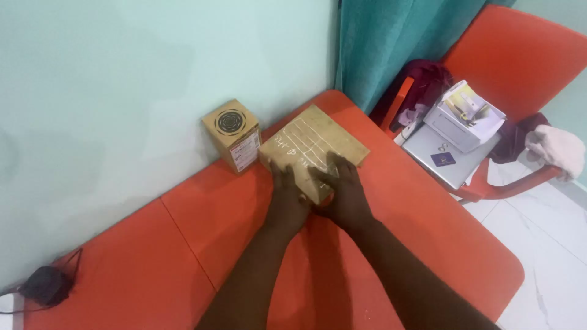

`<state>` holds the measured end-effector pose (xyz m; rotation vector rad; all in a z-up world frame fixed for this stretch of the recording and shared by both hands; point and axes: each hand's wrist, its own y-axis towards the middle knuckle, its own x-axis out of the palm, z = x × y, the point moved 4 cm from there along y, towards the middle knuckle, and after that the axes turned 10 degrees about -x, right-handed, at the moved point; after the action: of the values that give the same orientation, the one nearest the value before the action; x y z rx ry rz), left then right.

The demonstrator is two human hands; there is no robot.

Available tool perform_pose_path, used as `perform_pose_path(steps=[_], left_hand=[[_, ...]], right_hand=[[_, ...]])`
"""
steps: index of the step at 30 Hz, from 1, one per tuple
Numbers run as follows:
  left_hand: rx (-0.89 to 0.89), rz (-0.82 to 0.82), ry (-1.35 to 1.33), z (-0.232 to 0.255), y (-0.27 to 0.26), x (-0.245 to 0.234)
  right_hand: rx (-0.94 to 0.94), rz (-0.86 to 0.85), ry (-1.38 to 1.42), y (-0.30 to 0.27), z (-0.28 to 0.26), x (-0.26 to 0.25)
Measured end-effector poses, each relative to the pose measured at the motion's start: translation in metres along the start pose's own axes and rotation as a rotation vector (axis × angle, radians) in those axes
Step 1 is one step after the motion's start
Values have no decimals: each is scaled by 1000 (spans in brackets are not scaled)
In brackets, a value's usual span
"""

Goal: Organizing various electronic devices, cables, and boxes on a desk and chair.

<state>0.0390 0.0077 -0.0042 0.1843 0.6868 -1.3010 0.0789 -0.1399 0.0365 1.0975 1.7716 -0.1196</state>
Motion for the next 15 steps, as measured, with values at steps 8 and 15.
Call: perform_pose_path(steps=[8,15], left_hand=[[24,33,75,23,-19,-11],[165,211,301,19,5,-18]], right_hand=[[1,-29,43,3,-4,-6],[174,-41,31,-3,-3,-6]])
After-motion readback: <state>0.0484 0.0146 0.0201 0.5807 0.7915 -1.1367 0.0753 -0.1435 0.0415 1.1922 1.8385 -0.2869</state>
